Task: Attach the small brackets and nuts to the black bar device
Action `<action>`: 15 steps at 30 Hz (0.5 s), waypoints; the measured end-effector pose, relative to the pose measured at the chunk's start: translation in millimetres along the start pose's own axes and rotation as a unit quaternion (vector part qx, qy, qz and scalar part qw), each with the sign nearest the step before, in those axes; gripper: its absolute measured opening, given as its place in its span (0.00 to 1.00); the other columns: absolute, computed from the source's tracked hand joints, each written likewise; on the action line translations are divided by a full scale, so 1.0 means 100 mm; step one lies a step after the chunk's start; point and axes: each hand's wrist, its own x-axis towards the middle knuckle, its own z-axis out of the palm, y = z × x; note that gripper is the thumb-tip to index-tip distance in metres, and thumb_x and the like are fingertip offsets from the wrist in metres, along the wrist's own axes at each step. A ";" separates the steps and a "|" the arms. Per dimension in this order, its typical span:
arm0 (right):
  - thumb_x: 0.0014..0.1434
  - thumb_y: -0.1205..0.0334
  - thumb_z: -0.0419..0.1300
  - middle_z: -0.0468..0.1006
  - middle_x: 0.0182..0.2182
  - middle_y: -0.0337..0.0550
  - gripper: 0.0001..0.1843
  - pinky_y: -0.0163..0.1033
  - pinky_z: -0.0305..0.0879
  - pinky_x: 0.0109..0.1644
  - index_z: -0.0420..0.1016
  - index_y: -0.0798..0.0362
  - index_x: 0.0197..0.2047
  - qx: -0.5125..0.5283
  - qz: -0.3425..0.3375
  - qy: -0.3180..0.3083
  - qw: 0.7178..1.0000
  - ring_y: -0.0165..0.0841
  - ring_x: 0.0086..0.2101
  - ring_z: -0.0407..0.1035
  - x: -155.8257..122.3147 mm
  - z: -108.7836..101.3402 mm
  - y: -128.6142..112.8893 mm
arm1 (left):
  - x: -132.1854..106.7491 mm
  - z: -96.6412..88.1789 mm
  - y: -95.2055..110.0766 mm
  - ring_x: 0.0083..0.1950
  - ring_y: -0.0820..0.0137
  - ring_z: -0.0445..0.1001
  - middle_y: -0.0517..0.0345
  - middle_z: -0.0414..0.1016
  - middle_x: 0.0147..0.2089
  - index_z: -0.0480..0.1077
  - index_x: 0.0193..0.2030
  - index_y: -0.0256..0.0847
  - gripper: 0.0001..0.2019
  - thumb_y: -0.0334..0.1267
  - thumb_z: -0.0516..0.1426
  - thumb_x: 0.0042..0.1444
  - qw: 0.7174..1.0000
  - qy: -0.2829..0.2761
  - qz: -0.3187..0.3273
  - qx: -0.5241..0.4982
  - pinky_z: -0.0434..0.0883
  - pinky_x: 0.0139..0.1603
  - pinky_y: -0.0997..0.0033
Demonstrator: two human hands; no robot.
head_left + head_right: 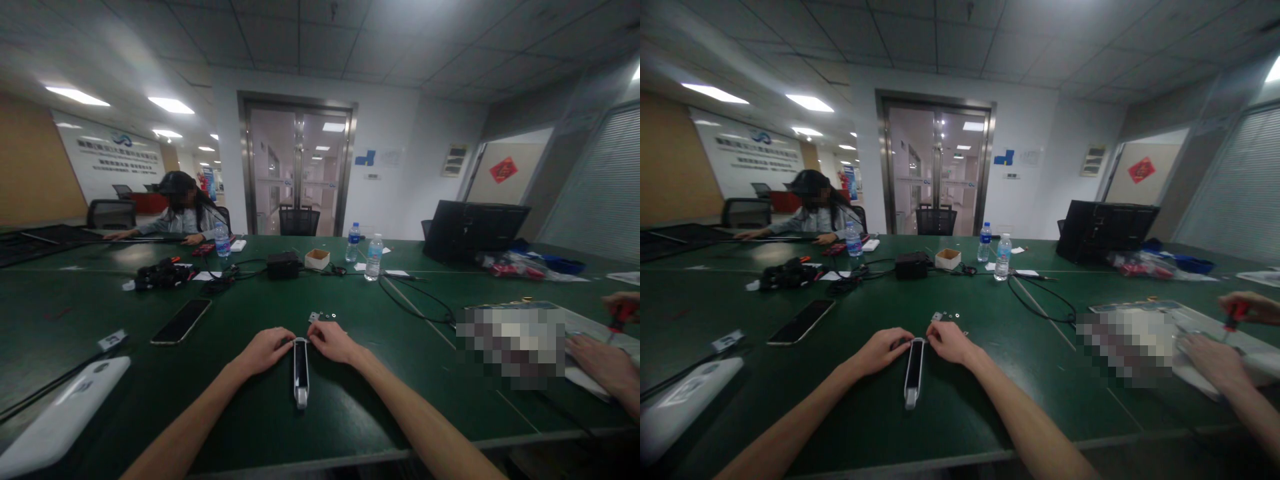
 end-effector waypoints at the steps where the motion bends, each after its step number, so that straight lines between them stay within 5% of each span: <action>1: 0.59 0.68 0.53 0.74 0.29 0.38 0.06 0.31 0.59 0.31 0.71 0.54 0.37 0.000 -0.001 0.000 1.000 0.28 0.28 0.67 0.00 0.00 0.00 | 0.00 0.00 0.00 0.47 0.67 0.72 0.56 0.74 0.47 0.70 0.49 0.43 0.12 0.41 0.50 0.63 1.000 0.001 0.000 -0.001 0.68 0.49 0.68; 15: 0.52 0.75 0.54 0.73 0.28 0.37 0.12 0.30 0.62 0.31 0.70 0.55 0.40 0.049 -0.021 -0.019 0.998 0.27 0.28 0.67 -0.03 -0.02 0.02 | 0.00 0.03 -0.07 0.46 0.68 0.71 0.56 0.74 0.46 0.70 0.49 0.43 0.12 0.40 0.50 0.64 1.000 0.006 0.014 -0.007 0.69 0.48 0.69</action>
